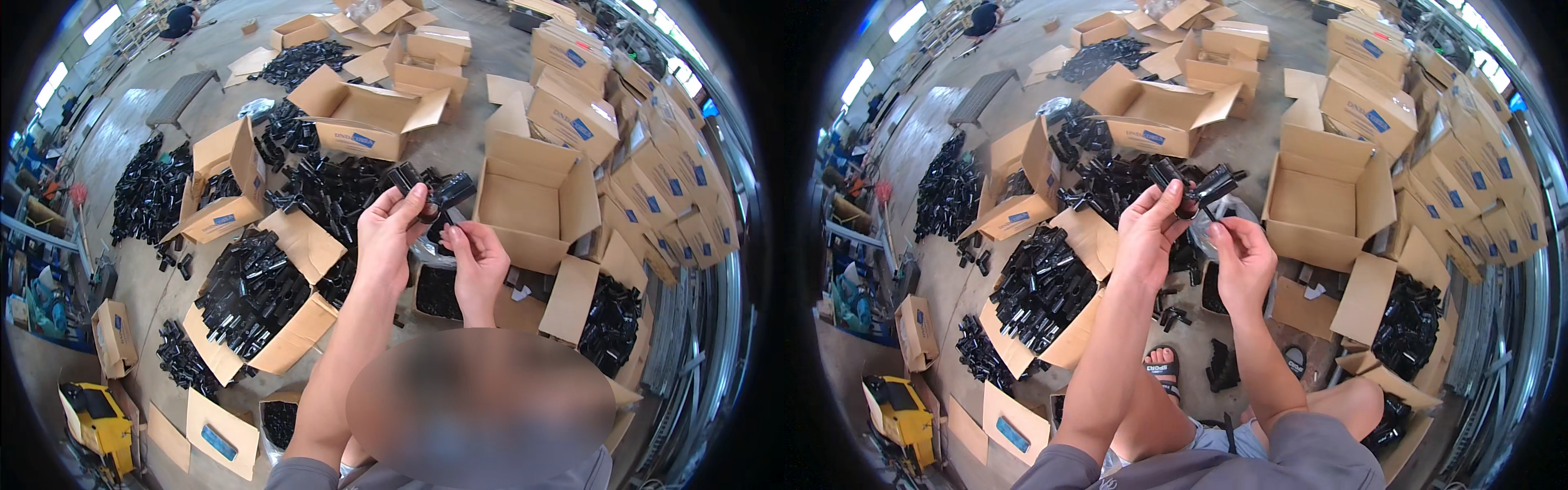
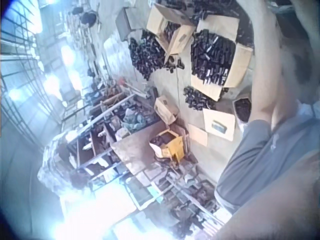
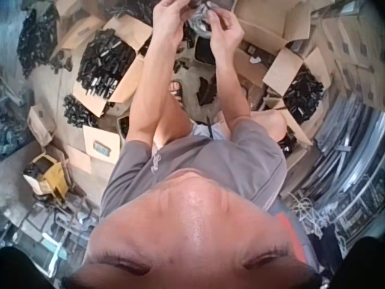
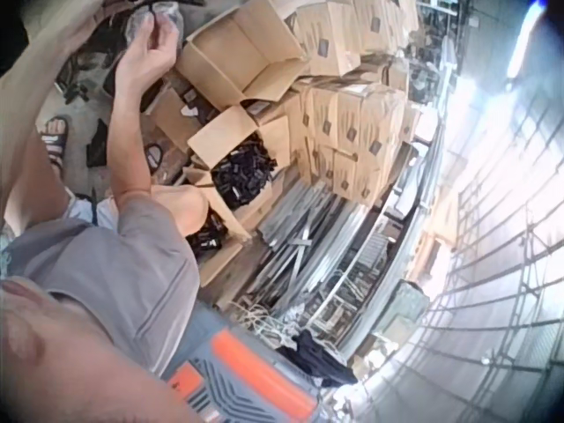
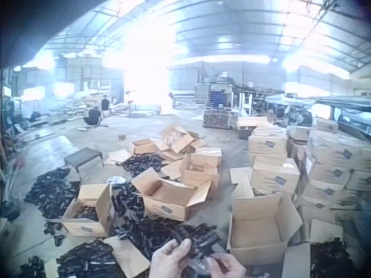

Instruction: The person sits on the floor and assembles black plastic connectors by hand, inserting small components into the main bodies and sorting the finished pieces into cardboard boxes.

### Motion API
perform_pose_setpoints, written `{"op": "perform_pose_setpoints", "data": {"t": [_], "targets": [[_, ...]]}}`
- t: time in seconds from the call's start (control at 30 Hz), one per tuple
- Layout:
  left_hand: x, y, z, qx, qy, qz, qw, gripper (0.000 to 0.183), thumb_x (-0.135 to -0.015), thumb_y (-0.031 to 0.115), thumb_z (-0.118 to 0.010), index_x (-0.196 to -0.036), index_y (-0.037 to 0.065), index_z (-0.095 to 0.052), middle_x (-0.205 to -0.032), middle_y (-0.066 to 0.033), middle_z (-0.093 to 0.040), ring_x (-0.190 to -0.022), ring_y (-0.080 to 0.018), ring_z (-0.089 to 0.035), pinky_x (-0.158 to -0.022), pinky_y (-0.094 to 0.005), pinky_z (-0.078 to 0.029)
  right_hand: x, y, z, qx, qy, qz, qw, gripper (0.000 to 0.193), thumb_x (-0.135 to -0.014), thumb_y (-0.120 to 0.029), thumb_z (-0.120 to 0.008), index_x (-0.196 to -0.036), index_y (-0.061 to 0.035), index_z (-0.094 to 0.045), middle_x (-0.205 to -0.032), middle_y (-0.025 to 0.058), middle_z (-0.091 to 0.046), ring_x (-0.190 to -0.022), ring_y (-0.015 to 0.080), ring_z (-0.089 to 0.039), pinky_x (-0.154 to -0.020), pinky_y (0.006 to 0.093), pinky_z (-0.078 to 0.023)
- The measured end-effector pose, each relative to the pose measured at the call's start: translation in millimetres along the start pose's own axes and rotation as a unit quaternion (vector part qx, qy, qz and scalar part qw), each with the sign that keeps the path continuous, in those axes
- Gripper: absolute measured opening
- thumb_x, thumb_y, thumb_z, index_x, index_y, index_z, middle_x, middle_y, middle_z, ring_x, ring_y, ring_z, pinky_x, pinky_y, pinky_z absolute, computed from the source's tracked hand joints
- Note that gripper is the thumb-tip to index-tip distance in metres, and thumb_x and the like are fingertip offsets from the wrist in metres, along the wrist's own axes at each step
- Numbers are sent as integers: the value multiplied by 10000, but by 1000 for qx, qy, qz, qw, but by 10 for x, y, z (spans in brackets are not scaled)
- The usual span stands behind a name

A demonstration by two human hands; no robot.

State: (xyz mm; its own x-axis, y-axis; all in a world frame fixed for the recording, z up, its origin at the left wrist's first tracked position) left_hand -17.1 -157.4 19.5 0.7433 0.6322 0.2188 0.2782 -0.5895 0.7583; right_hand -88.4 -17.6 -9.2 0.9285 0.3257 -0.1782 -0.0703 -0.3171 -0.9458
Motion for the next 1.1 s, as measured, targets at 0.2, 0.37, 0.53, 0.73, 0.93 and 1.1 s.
{"op": "perform_pose_setpoints", "data": {"t": [0.2,0.37,0.53,0.73,0.93,1.1], "targets": [[207,-14,-160,2,-27,-6,1000,122,-949,199,-754,-1006,99,-715,-898,12,-730,-811,-73,-671,-739,-242,-519,36,-306,114,-9,18,23,1000,164,-961,-60,-709,-1063,59,-662,-961,110,-737,-855,134,-709,-796,267,-583],[298,-104,-237,-5,-50,-8,999,140,-940,191,-765,-1024,91,-716,-890,17,-730,-803,-64,-666,-740,-238,-513,100,-389,185,-10,12,31,999,165,-965,-61,-703,-1064,63,-660,-960,114,-736,-852,142,-714,-788,288,-603],[395,-55,-318,-82,-69,-49,993,189,-933,164,-770,-1072,49,-712,-917,15,-740,-790,-25,-628,-728,-206,-478,110,-293,305,-75,15,-11,997,184,-971,-93,-705,-1084,48,-667,-961,128,-741,-827,174,-730,-762,297,-608],[491,-1,-415,-71,-112,-76,988,239,-919,99,-775,-1119,-2,-693,-926,-7,-737,-821,-22,-627,-748,-207,-492,157,-230,354,-149,-3,-34,988,192,-970,-108,-709,-1092,36,-672,-937,121,-742,-791,174,-722,-753,307,-607],[468,-38,-402,-94,-126,-111,981,251,-925,77,-763,-1136,-37,-689,-919,-6,-728,-815,-14,-608,-739,-202,-490,201,-319,395,-16,20,32,999,151,-986,-86,-677,-1077,33,-662,-917,117,-737,-791,166,-716,-752,304,-601],[480,-44,-423,-146,-127,-124,973,245,-932,81,-755,-1134,-41,-691,-906,-1,-721,-796,-12,-595,-716,-198,-482,256,-304,408,-22,28,53,998,159,-1000,-91,-658,-1098,34,-660,-915,102,-732,-791,152,-705,-748,291,-587]]}}
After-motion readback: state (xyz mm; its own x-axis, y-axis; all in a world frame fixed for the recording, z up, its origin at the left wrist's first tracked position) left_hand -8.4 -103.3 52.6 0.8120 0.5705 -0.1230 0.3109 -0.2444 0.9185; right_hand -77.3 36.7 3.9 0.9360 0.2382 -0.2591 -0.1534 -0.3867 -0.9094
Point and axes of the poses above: each hand's wrist, its own x-axis away from the middle knuckle, its own z-axis out of the back of the hand, y = z × x, the point moved 7 cm from there along -x, towards the middle knuckle
